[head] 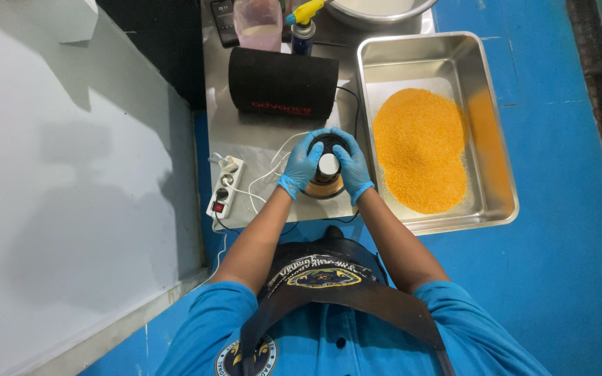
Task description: The person grates cheese into fine powder using a small electric grinder, then empties the ground cheese from the grinder cup into a large bowl of grated cheese and repeats the cycle, also handling a tray of cheese and a lid.
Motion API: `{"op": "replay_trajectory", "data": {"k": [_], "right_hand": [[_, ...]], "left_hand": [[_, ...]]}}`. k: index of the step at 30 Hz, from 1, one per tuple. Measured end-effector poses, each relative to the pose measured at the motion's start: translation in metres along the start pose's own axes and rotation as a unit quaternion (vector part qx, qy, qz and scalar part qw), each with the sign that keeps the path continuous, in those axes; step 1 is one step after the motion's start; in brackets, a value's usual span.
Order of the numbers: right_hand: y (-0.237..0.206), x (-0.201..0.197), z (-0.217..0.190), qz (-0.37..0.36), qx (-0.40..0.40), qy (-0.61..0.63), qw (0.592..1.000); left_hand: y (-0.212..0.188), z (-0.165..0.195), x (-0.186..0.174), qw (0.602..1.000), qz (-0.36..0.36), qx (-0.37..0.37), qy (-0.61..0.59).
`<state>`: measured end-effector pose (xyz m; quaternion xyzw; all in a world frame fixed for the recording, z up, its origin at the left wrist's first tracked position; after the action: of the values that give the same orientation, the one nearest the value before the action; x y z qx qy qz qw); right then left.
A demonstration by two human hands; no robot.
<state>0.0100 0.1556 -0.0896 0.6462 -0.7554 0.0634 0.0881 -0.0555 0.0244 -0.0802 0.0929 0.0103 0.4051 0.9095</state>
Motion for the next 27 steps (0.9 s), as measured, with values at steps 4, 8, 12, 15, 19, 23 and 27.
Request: {"op": "replay_trajectory", "data": {"k": [4, 8, 12, 15, 19, 23, 27], "right_hand": [[0.001, 0.0003, 0.001, 0.0, 0.003, 0.012, 1.0], [0.0017, 0.0007, -0.0013, -0.004, -0.005, 0.01, 1.0], [0.0018, 0.0005, -0.0011, -0.006, 0.011, 0.009, 1.0], [0.0025, 0.0019, -0.0028, -0.01, 0.012, 0.006, 1.0], [0.0012, 0.0029, -0.0046, -0.013, 0.016, 0.0, 1.0], [-0.0011, 0.0019, -0.0051, -0.011, 0.03, -0.01, 0.999], [-0.002, 0.0023, -0.0053, -0.024, 0.023, -0.002, 0.999]], "left_hand": [[0.0002, -0.0008, -0.0006, 1.0, 0.002, -0.008, -0.002], [0.0017, -0.0012, 0.0002, 1.0, 0.004, 0.005, -0.017], [0.0012, -0.0013, -0.0008, 1.0, 0.013, -0.007, -0.001], [0.0007, -0.0002, 0.0, 1.0, 0.007, -0.019, -0.013], [0.0012, 0.003, 0.001, 1.0, 0.005, -0.012, -0.012], [0.0017, 0.0002, 0.001, 1.0, 0.008, -0.016, -0.014], [0.002, 0.0003, 0.0005, 1.0, 0.007, -0.001, -0.01]]}}
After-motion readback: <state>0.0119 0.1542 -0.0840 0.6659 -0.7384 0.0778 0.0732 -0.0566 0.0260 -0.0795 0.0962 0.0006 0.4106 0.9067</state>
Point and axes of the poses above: each hand's wrist, its own y-axis towards the middle knuckle, its own x-axis out of the palm, z = x × y, the point moved 7 cm from there along y, towards the middle knuckle, and after that the axes turned 10 degrees about -z, right-handed, at the moved point
